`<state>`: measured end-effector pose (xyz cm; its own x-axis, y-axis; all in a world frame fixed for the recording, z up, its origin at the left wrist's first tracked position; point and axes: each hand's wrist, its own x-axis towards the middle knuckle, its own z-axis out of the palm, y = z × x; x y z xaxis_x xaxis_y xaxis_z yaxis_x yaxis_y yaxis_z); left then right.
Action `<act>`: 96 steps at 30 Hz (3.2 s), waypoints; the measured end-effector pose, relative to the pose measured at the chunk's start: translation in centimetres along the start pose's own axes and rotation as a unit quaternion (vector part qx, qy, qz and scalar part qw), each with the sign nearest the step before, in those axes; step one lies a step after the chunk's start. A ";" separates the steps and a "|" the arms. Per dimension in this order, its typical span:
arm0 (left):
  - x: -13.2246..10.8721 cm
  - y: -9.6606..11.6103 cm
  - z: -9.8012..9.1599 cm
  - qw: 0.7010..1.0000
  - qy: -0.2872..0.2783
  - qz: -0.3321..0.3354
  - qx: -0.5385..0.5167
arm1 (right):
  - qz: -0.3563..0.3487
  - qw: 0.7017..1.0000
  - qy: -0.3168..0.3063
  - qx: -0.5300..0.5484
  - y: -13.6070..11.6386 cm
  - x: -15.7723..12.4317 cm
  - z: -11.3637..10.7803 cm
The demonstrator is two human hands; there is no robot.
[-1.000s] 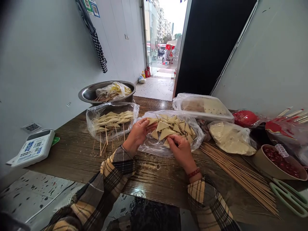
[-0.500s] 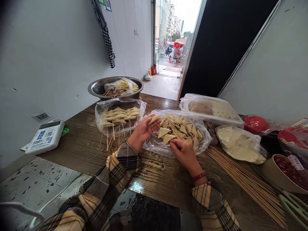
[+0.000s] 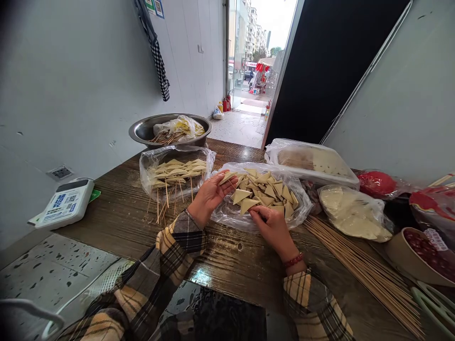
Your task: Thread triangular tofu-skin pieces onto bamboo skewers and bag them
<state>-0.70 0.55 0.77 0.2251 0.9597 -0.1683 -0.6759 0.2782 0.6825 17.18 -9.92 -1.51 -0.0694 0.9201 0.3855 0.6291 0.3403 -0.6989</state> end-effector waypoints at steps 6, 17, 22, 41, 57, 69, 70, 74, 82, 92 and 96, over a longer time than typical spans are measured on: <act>-0.2 0.1 0.0 1.000 0.000 0.003 0.012 | 0.007 1.000 -0.011 -0.002 0.2 0.0 0.1; -0.6 -0.2 0.6 0.992 -0.013 0.094 0.087 | 0.002 1.000 -0.010 -0.010 0.1 -0.1 0.0; -0.8 -0.7 0.9 0.988 -0.013 0.108 0.109 | 0.007 1.000 -0.002 -0.008 0.3 -0.1 0.3; -1.0 -1.3 1.2 0.991 -0.042 0.084 0.093 | 0.033 0.999 0.032 0.015 0.3 -0.1 0.9; -1.3 -0.9 0.8 0.990 -0.137 -0.004 0.026 | 0.009 1.000 0.019 0.006 0.5 -0.4 1.0; -1.4 -1.4 0.9 0.989 -0.132 0.010 0.068 | -0.005 0.999 0.038 -0.007 0.7 -0.3 1.0; -1.5 -1.5 0.9 0.988 -0.133 0.009 0.073 | -0.005 0.999 0.038 -0.008 0.7 -0.4 1.0; -1.6 -1.6 1.0 0.988 -0.137 0.007 0.076 | -0.006 0.999 0.039 -0.012 0.6 -0.4 0.8; -1.8 -1.8 1.1 0.987 -0.132 0.010 0.088 | 0.003 0.999 0.045 0.003 0.6 -0.3 0.9; -1.9 -1.9 1.5 0.986 -0.134 0.009 0.095 | 0.009 0.999 0.042 -0.001 0.7 -0.4 1.0; -2.0 -2.0 1.6 0.983 -0.146 0.017 0.108 | 0.009 0.999 0.040 0.001 0.6 -0.3 1.1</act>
<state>1.33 -2.00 0.91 0.4179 0.9073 0.0470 -0.5282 0.2005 0.8251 16.79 -9.81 -2.73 0.0053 0.9076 0.4198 0.6277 0.3237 -0.7080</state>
